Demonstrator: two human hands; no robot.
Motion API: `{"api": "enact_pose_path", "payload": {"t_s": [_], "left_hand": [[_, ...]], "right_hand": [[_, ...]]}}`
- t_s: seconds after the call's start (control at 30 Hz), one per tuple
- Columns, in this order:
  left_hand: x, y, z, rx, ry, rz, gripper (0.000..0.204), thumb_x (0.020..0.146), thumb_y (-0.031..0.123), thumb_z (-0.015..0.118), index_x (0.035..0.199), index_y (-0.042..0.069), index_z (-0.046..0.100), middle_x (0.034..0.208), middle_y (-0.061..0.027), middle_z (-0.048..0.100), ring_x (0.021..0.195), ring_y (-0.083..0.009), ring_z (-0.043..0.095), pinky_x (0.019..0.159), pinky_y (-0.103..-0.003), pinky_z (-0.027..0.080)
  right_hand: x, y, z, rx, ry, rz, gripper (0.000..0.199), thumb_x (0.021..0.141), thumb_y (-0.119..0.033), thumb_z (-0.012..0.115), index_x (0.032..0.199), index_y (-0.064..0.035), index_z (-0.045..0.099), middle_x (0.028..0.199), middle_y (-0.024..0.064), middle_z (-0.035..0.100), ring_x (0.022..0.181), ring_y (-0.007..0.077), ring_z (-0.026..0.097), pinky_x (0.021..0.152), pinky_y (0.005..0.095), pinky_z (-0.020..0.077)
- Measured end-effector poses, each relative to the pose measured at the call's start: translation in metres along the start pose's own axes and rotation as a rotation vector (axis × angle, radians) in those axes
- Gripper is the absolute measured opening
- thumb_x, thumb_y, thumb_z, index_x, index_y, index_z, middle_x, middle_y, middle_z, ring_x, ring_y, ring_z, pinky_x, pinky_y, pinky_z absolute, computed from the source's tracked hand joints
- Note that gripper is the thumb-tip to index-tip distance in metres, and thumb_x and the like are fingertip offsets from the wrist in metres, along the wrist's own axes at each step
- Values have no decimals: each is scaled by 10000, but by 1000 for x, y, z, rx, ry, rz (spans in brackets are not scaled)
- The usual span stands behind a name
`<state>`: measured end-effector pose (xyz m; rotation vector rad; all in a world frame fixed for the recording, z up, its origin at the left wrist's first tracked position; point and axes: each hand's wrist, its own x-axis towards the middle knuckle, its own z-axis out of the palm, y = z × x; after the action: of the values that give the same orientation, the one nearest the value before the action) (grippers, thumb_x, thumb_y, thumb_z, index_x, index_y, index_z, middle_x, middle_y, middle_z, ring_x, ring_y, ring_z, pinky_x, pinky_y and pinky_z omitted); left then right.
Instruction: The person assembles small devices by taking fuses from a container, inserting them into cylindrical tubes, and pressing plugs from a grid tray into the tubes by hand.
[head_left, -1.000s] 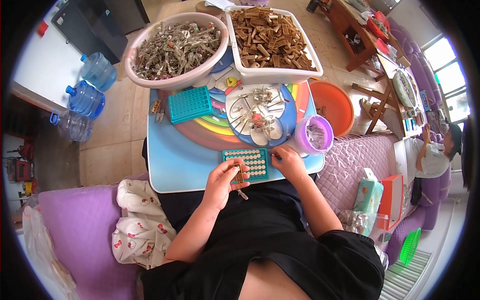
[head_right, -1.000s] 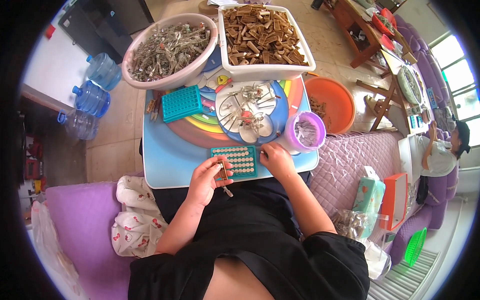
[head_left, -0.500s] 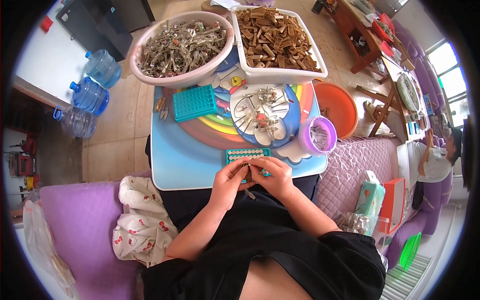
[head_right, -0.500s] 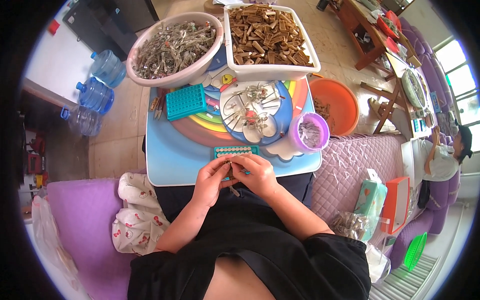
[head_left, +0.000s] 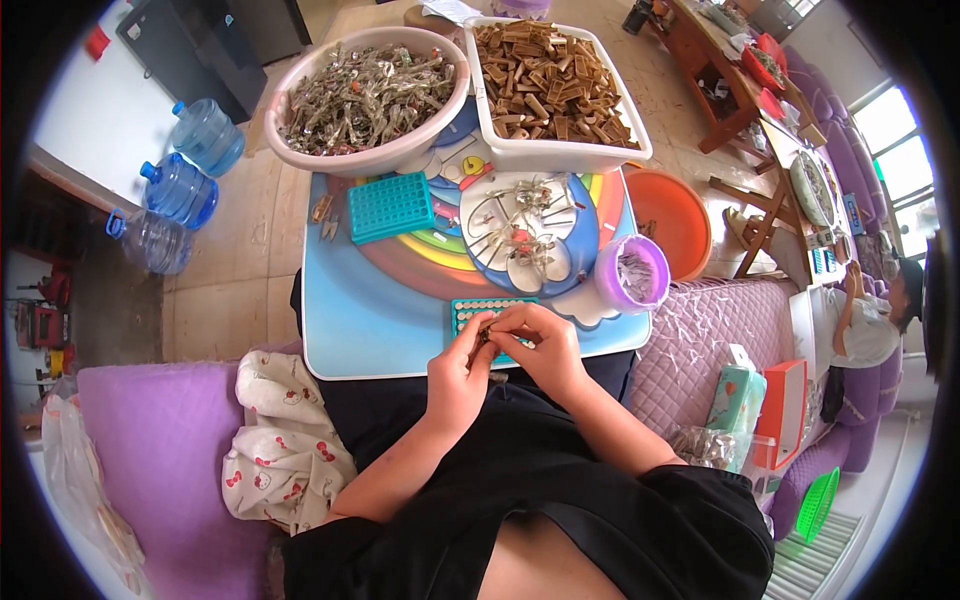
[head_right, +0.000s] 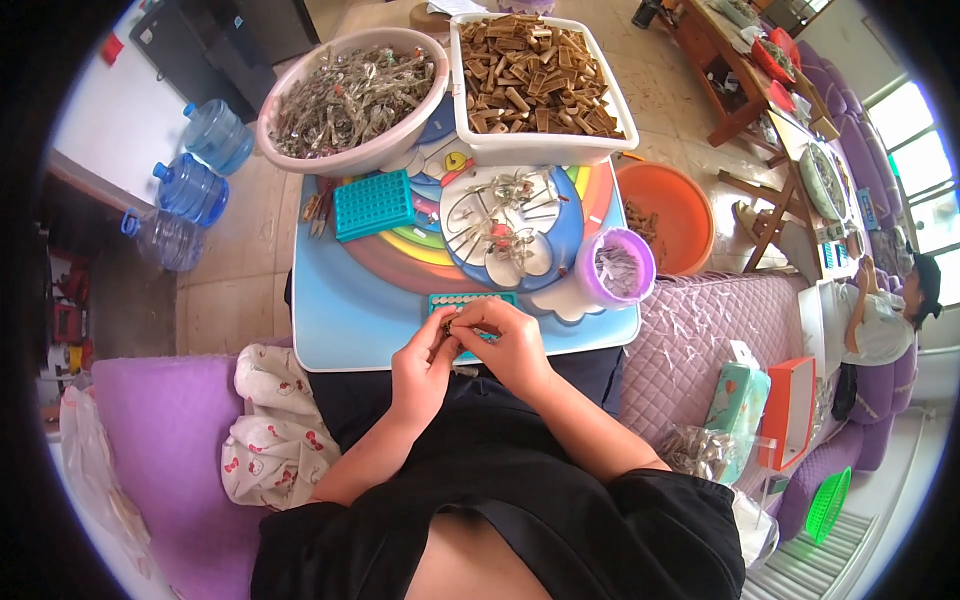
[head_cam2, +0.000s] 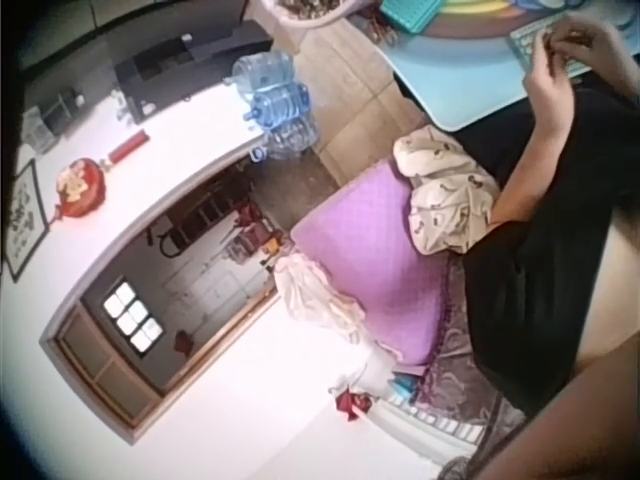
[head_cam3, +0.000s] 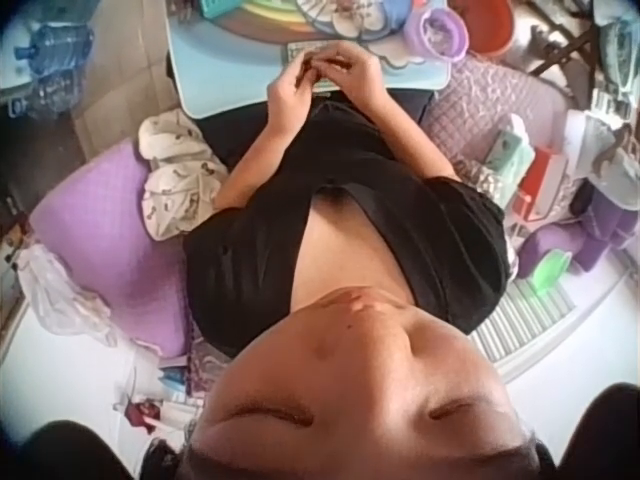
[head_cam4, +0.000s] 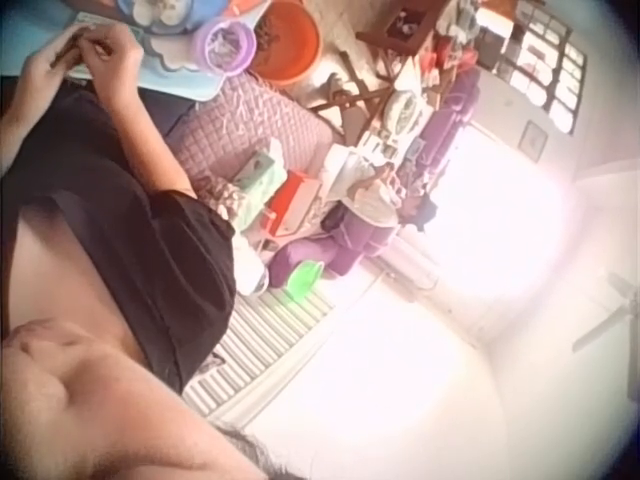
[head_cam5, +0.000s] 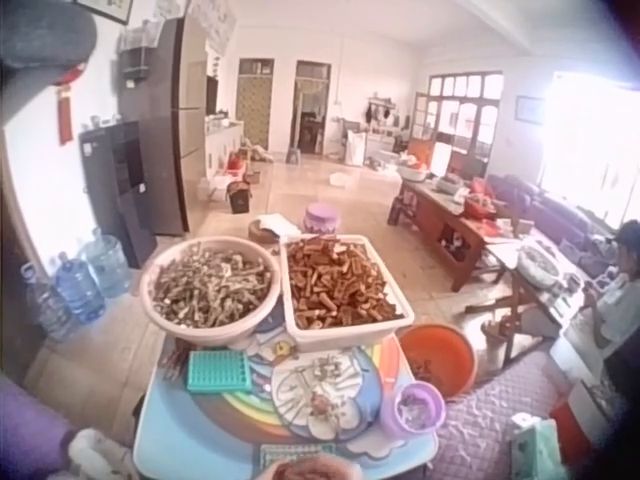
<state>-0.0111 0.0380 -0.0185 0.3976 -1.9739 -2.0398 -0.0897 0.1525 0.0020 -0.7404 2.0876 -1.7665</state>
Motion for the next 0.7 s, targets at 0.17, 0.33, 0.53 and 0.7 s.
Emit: {"api": "enact_pose_path", "payload": {"t_s": [0.17,0.33,0.53,0.7], "left_hand": [[0,5,0,194,32,104,306,872,-16,563,1176,-7,532,900,-140,664,834,-104,625,727,-235,481],[4,5,-3,-117,-7,-12,299,902,39,548,1194,-22,531,982,-124,660,887,-137,627,785,-249,486],[11,-8,-18,-841,-136,-383,281,892,67,556,1166,9,561,1077,-121,616,986,-233,612,901,-381,505],[19,-13,-25,-905,-103,-409,277,882,67,572,1157,33,568,1083,-130,616,1003,-251,608,899,-399,505]], "right_hand": [[1,10,6,367,34,226,97,806,29,644,854,18,561,977,69,546,907,130,561,774,265,486],[4,9,2,668,0,277,165,823,-10,646,913,-23,508,919,46,541,865,122,550,741,265,492],[17,10,-9,743,-268,421,179,884,-164,610,988,-59,510,907,8,537,854,101,532,765,267,453],[150,35,-89,-440,218,-86,197,810,-186,628,920,-29,671,648,75,609,598,126,570,592,281,474]]}}
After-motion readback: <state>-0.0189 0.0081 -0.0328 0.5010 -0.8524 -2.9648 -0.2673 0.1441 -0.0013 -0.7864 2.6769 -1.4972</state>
